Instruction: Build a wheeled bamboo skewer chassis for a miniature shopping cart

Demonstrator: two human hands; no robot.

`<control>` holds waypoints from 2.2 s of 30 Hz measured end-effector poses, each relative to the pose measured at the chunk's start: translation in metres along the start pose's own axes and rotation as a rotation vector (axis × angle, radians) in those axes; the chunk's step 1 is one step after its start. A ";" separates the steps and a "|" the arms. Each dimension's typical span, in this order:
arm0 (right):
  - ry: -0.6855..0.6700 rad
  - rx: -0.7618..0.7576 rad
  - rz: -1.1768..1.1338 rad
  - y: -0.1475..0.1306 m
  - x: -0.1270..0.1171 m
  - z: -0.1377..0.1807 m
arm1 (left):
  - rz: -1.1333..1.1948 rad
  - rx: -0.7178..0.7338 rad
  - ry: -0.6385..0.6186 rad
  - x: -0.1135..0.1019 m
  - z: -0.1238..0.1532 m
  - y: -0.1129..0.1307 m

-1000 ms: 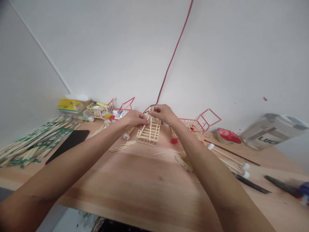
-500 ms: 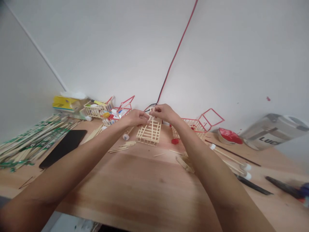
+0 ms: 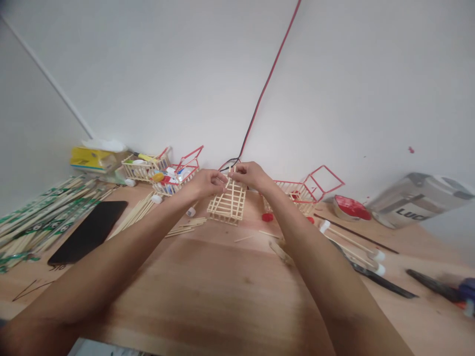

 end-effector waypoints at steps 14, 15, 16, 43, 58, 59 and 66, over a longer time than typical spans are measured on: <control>0.134 0.042 0.075 0.010 -0.001 0.000 | -0.088 0.105 0.123 0.001 0.003 0.002; 0.145 0.049 0.082 0.010 -0.001 0.001 | -0.095 0.112 0.127 0.002 0.004 0.003; 0.155 0.051 0.091 0.010 -0.001 0.002 | -0.105 0.116 0.128 0.002 0.004 0.003; 0.246 0.077 0.325 0.004 -0.001 0.010 | -0.395 0.336 0.230 0.012 0.011 0.001; 0.296 -0.004 0.257 0.006 0.003 0.018 | -0.417 0.326 0.189 0.013 0.014 0.001; 0.297 -0.009 0.253 0.006 0.003 0.018 | -0.419 0.325 0.185 0.013 0.015 0.001; 0.291 -0.006 0.250 0.006 0.004 0.018 | -0.424 0.370 0.138 0.007 0.018 0.005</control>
Point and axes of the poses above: each hand's wrist, its own z-axis away from the middle knuckle, its own x-axis out of the palm, y = z × x, the point moved 4 cm from there along -z, towards the middle knuckle, and after that the axes turned 6 degrees about z, right-handed, at the moved point
